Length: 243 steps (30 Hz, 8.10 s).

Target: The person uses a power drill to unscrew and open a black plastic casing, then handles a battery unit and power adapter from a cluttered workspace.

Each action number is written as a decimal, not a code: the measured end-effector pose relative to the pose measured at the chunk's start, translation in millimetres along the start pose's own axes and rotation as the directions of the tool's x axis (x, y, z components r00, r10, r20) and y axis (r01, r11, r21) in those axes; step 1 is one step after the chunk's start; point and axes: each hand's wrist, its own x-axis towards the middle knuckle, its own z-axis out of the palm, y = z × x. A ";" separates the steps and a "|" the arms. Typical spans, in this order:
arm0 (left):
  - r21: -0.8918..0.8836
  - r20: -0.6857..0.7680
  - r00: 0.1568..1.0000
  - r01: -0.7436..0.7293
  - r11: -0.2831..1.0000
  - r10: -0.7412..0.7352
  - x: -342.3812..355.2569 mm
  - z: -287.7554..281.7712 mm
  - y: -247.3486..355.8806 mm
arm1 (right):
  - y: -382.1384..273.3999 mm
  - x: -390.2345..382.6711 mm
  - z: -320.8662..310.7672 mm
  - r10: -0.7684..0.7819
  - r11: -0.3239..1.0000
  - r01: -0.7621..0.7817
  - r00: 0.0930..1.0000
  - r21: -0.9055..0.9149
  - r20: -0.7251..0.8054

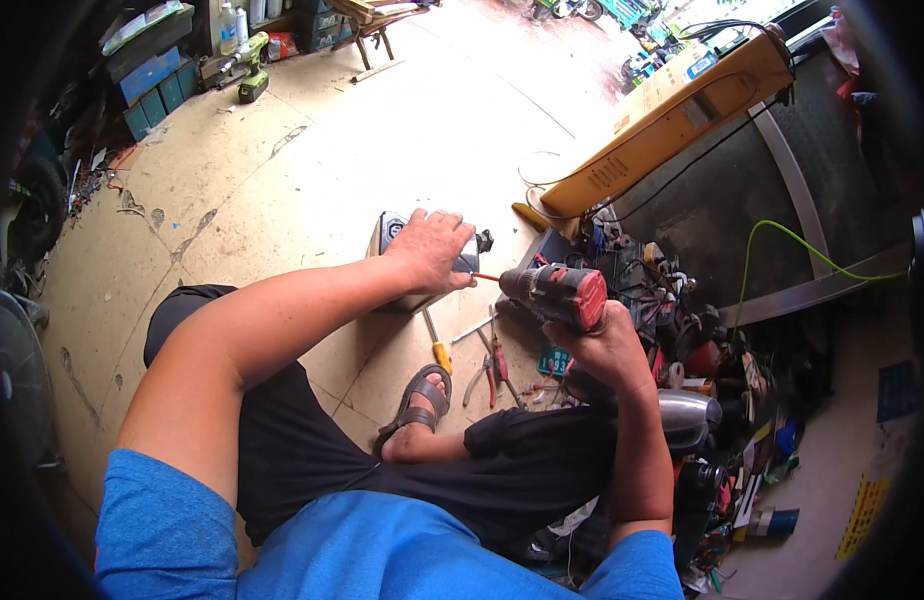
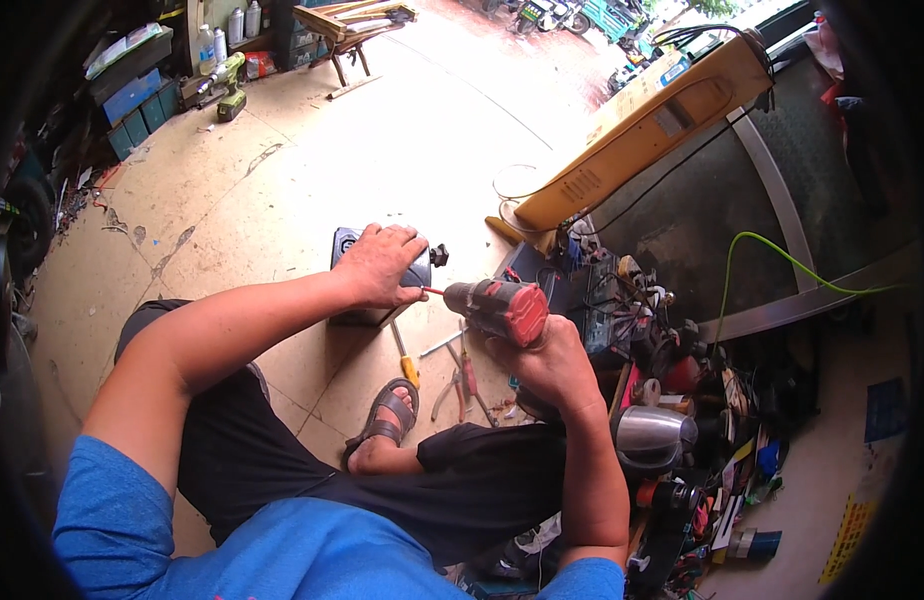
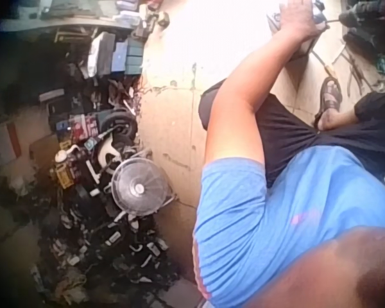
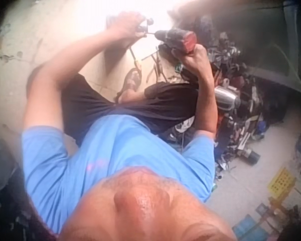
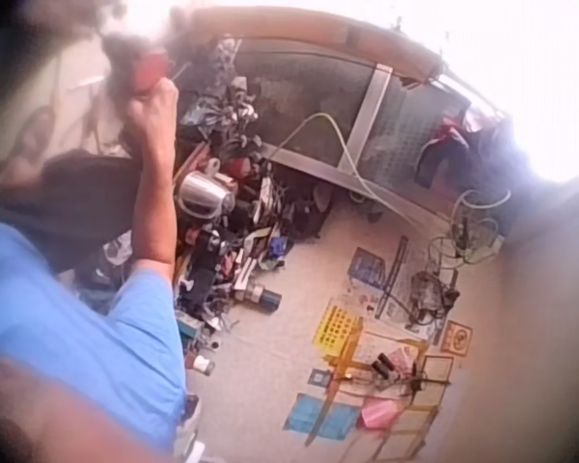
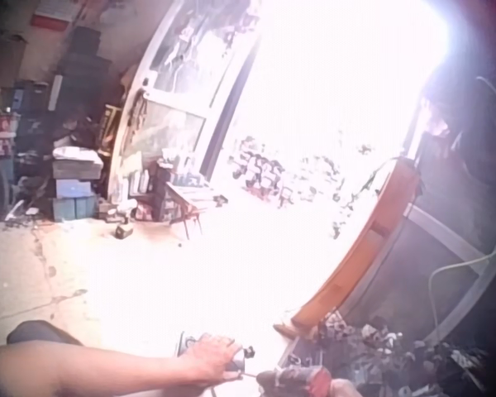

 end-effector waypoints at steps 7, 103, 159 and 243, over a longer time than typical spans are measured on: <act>0.062 -0.079 0.996 -0.037 0.997 0.042 4.3 8.6 0.8 | -11.9 20.2 -22.8 0.055 0.997 -0.048 0.991 -0.057 0.121; 0.202 0.224 0.971 0.031 0.979 -0.077 13.3 -17.4 3.8 | -71.4 92.1 -32.2 0.316 0.866 -0.138 0.896 -0.481 0.312; 0.021 0.176 0.981 -0.080 0.997 0.075 6.0 -24.1 -31.3 | -96.1 102.4 -85.7 0.019 0.930 0.099 0.949 -0.355 0.313; -0.244 0.179 0.940 -0.244 0.939 0.291 -49.5 -60.1 -84.0 | -160.5 140.5 26.5 -0.080 0.763 0.406 0.831 -0.502 0.551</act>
